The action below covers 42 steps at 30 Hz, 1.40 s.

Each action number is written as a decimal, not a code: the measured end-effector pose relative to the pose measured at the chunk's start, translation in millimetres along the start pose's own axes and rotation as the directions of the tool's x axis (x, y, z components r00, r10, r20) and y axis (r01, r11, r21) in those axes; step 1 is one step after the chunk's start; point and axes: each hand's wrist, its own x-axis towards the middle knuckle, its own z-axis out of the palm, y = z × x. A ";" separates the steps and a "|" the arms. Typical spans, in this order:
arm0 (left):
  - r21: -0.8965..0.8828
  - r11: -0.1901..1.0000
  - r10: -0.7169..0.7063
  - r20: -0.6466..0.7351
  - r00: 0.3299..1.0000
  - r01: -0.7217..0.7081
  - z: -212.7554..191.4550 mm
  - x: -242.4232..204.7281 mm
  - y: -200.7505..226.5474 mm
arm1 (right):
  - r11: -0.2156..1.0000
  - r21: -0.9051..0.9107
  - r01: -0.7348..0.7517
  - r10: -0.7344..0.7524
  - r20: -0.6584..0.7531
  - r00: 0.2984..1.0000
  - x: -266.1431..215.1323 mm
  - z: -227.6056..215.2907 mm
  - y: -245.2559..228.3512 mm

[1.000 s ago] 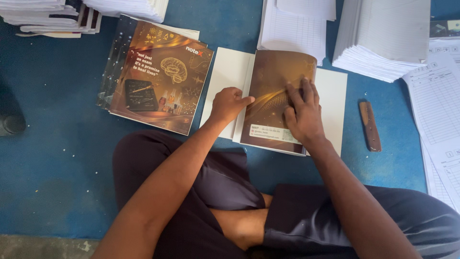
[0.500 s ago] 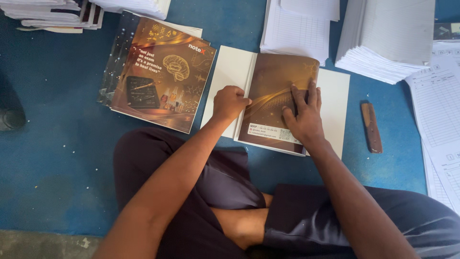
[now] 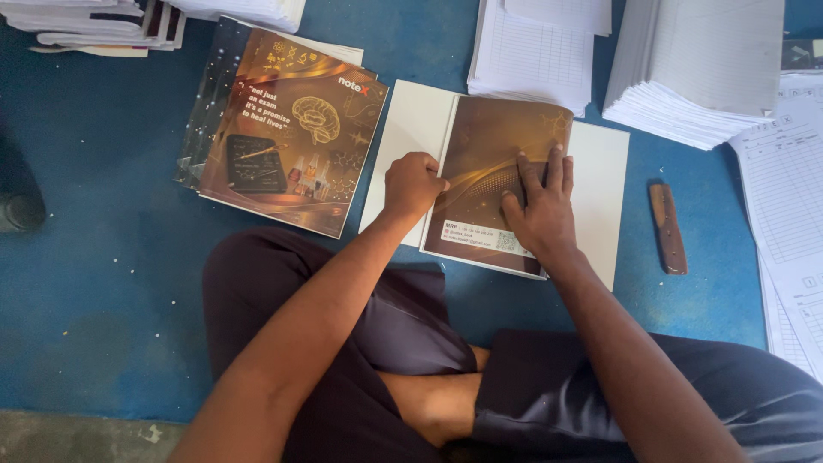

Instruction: The person sits on the floor and inserts printed covers into white book covers. They align the cover, press it into place, and use a wooden tool to smooth the edges and crease the spine. The person repeats this process for multiple books, stacking the finished items to the left.

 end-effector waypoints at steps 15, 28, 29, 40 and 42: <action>0.009 1.000 0.007 0.004 1.000 -0.007 -0.4 -3.5 0.7 | 0.998 -0.061 -0.007 0.009 0.040 0.999 1.7 3.3 0.8; -0.007 0.998 -0.056 0.021 0.998 0.056 -3.0 -3.1 6.4 | 0.993 -0.114 -0.006 0.009 0.025 1.000 1.8 8.4 -2.1; 0.011 0.998 -0.066 0.034 0.997 0.065 -3.9 -3.4 7.6 | 0.992 -0.125 -0.007 0.010 0.023 1.000 1.8 9.2 -2.3; 0.138 0.973 0.193 -0.036 0.981 -0.186 2.7 -7.8 10.6 | 0.967 -0.254 -0.005 0.023 0.066 0.998 -0.1 20.0 1.1; 0.167 0.953 0.265 -0.051 0.963 -0.253 3.5 -9.3 11.0 | 0.967 -0.255 -0.003 0.022 0.069 0.997 1.2 22.3 2.4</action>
